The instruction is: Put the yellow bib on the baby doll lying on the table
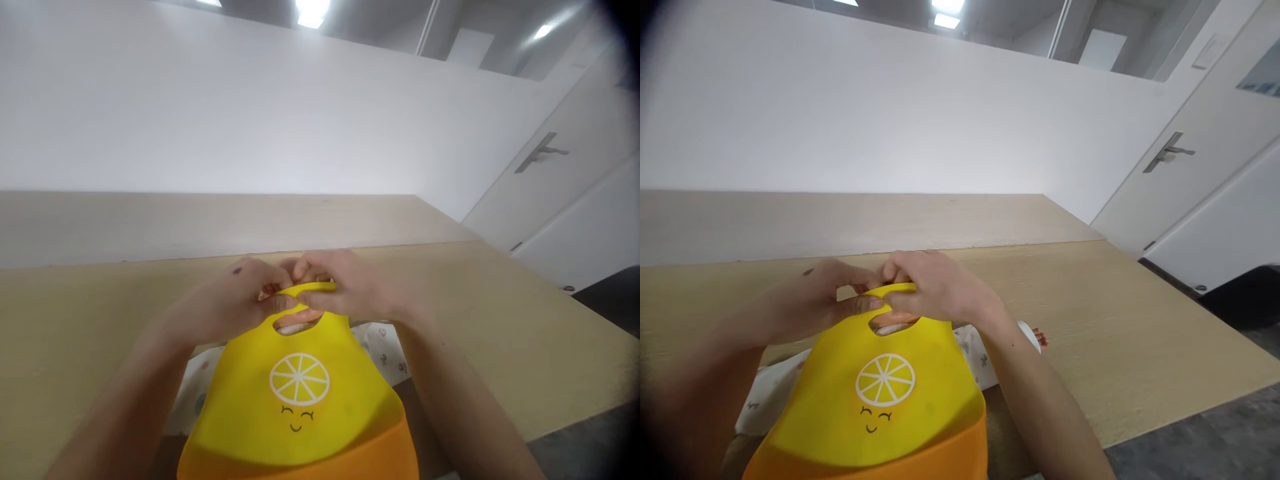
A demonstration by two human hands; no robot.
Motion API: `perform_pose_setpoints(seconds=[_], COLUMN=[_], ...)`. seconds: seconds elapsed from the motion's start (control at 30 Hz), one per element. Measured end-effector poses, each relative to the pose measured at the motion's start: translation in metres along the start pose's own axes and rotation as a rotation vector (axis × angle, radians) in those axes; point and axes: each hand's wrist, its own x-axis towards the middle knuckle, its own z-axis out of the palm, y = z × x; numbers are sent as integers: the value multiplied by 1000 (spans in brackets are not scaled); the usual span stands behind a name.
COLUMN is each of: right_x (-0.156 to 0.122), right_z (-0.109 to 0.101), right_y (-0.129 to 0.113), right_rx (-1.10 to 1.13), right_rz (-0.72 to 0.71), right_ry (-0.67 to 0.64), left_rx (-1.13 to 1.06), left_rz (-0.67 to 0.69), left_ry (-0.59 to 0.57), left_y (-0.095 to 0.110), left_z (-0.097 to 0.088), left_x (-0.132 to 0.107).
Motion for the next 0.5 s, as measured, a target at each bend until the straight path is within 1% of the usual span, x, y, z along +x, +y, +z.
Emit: perform_pose_setpoints(seconds=[0.07, 0.13, 0.2, 0.27, 0.37, 0.43, 0.5], right_x=[0, -2, -9, -20, -49, -77, -108], right_z=[-2, -7, -14, -24, -42, -58, -80], right_y=[-1, -4, -10, -16, -19, -13, 0], right_rx=[-55, -76, -30, 38, 77, 51, -28], right_rz=[-27, -63, -64, -16, 67, 135, 244], right_ry=[-46, -87, -107, -92, -12, 42, 143], left_rx=[-13, -61, -126, -183, -219, -176, -106], left_rz=[2, 22, 54, 85, 135, 125, 86], left_ry=[-8, -42, -51, -14, 59, 100, 135], left_y=[2, 5, 6, 3, -5, -10, -15], left_z=[-1, -3, -7, -11, -14, -13, -12], left_x=[-1, -2, -2, -2, 1, 4, 7])
